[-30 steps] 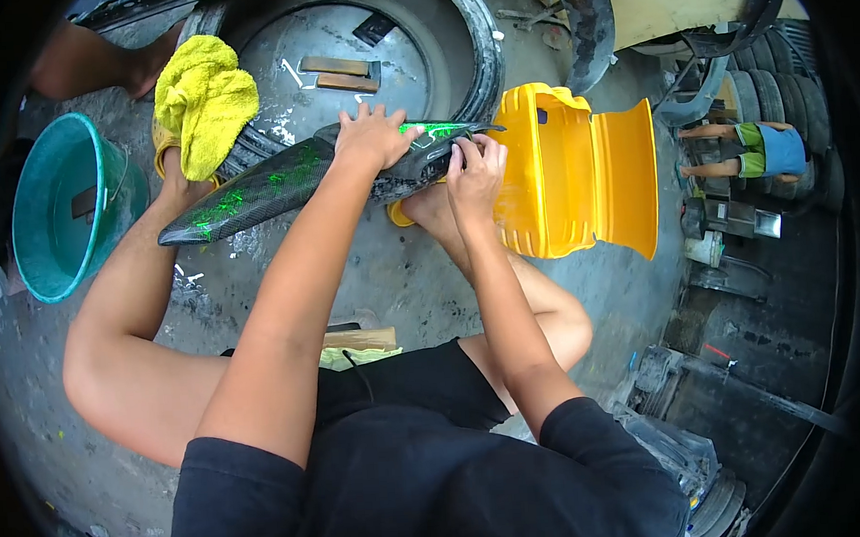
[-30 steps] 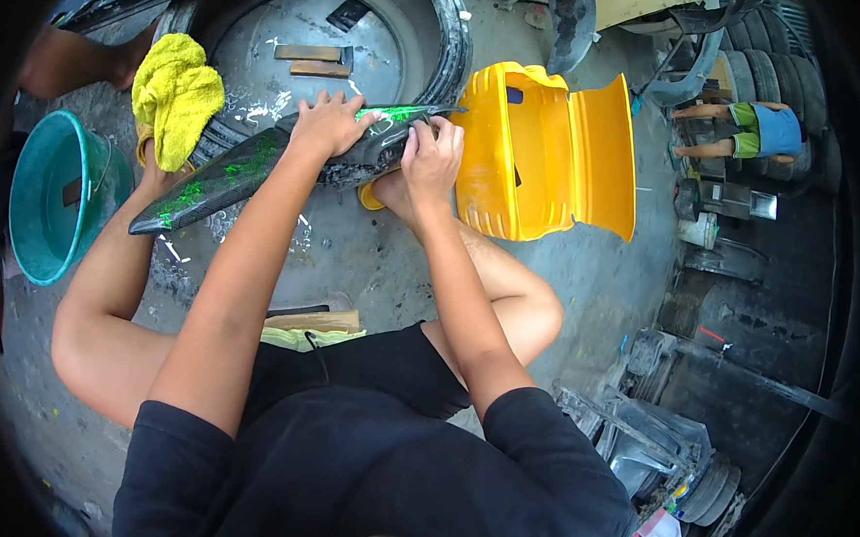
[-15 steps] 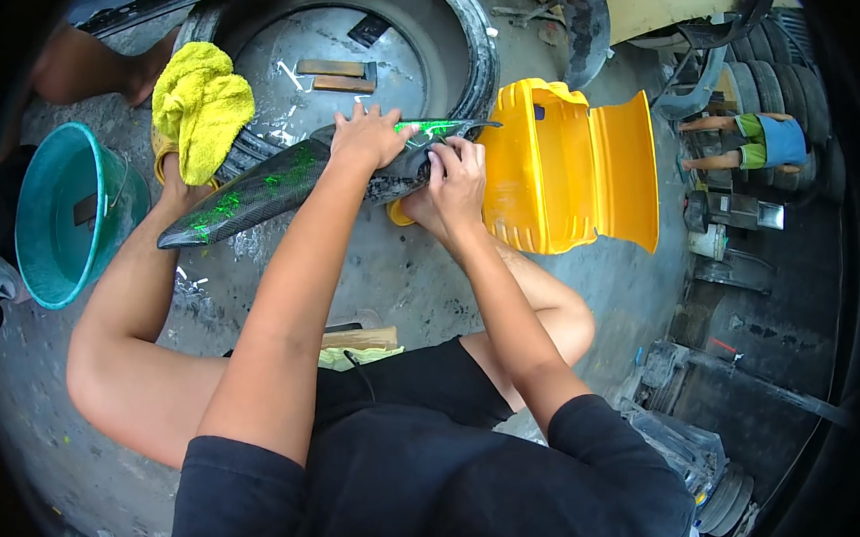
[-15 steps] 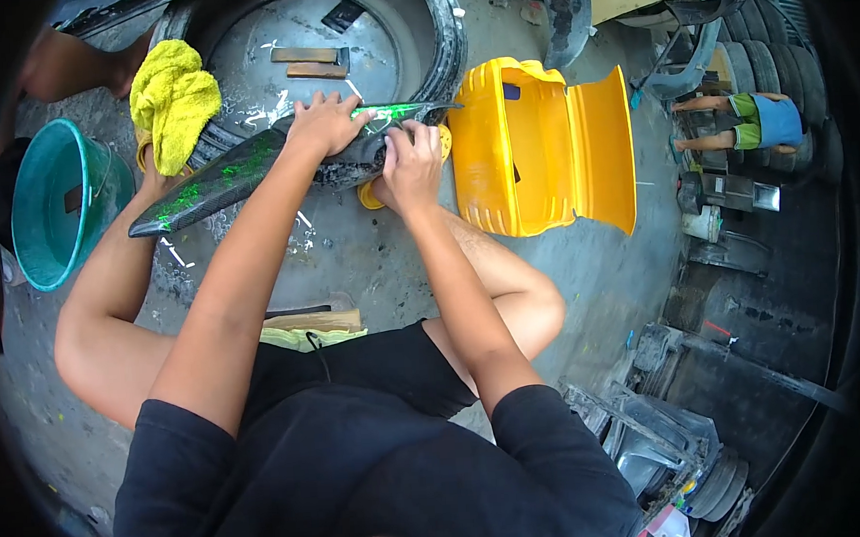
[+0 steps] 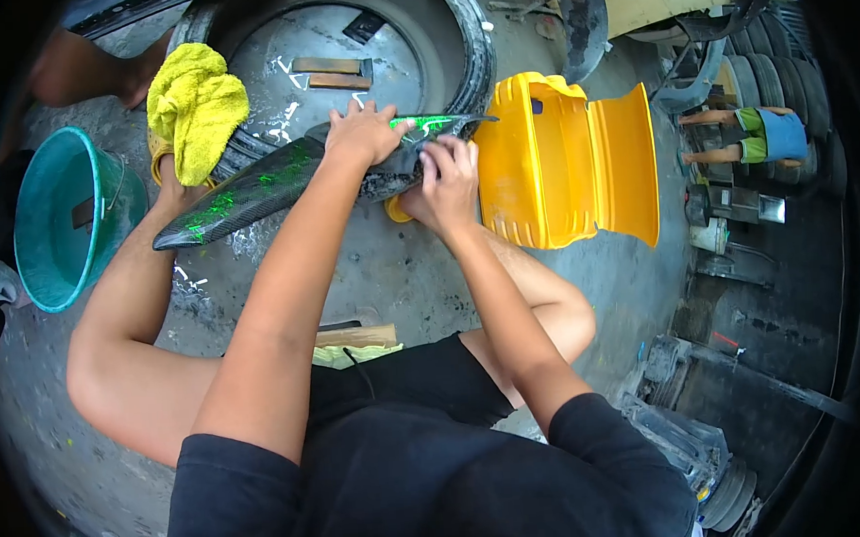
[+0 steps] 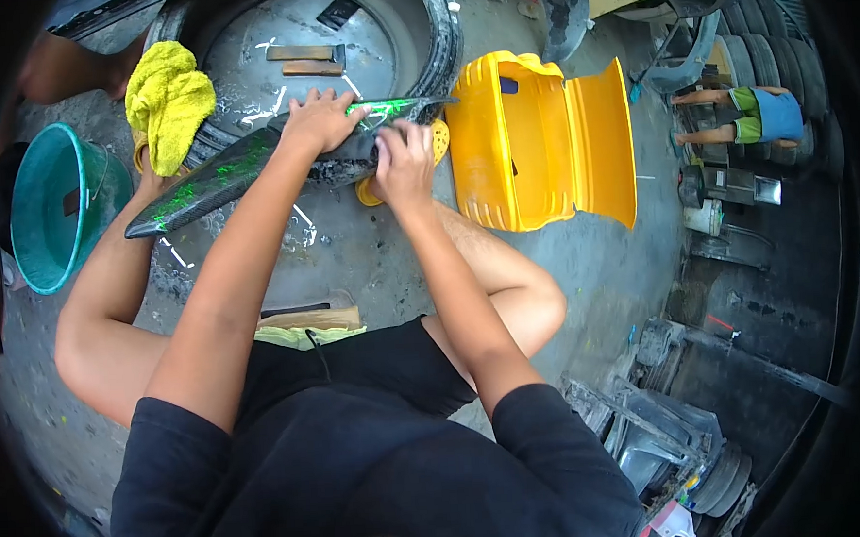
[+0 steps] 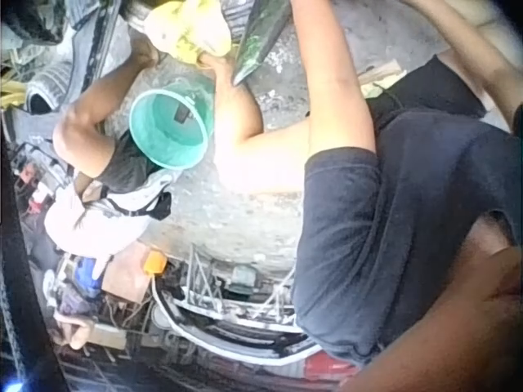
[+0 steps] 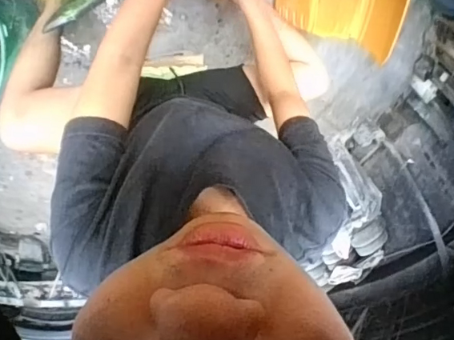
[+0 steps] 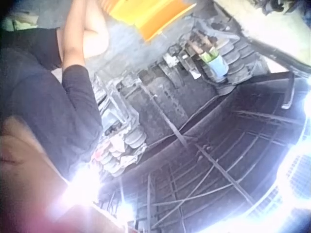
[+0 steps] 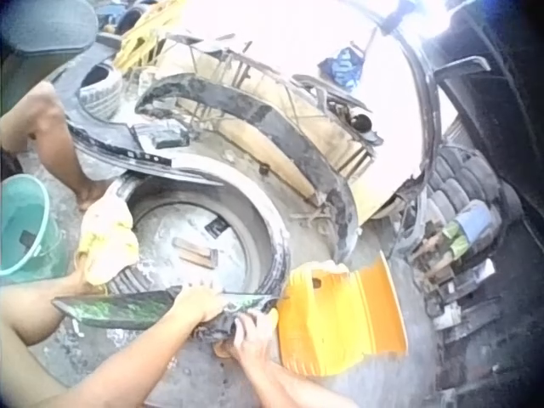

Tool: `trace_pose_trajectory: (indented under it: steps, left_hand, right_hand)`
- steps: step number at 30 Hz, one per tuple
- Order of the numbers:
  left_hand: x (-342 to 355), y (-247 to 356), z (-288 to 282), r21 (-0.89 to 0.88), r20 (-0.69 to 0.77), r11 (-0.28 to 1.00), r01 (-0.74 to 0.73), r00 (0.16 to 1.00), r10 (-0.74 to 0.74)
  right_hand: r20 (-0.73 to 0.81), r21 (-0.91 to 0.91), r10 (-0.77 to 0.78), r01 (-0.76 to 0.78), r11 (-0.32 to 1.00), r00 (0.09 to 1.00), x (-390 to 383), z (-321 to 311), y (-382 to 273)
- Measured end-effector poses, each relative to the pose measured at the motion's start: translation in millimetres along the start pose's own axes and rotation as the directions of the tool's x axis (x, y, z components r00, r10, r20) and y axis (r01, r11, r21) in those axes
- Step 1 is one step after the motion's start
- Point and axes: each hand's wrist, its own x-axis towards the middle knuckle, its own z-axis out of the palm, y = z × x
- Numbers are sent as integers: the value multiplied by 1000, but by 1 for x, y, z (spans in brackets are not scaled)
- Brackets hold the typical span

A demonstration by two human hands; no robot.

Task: The recorder is sanding and cleaning a small green and black patterned car part with sandpaper and water.

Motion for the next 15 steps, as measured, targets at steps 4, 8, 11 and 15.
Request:
trace_pose_trajectory:
  steps: [4,8,11,15]
  left_hand:
    - [0,1,3,25,-5,1000,-6,1000,6]
    - [2,0,4,28,-5,1000,-6,1000,6]
    - [3,1,2,22,-13,1000,-7,1000,7]
    - [-1,0,3,33,-8,999,-7,1000,7]
  right_hand:
    - [-16,152,115,-112,982,993,-20,4,-17]
    - [65,56,25,-28,998,998,-4,-3,-5]
    - [11,97,166,-166,981,986,-20,6,-22]
    - [-12,150,289,-284,947,957,-25,9,-28]
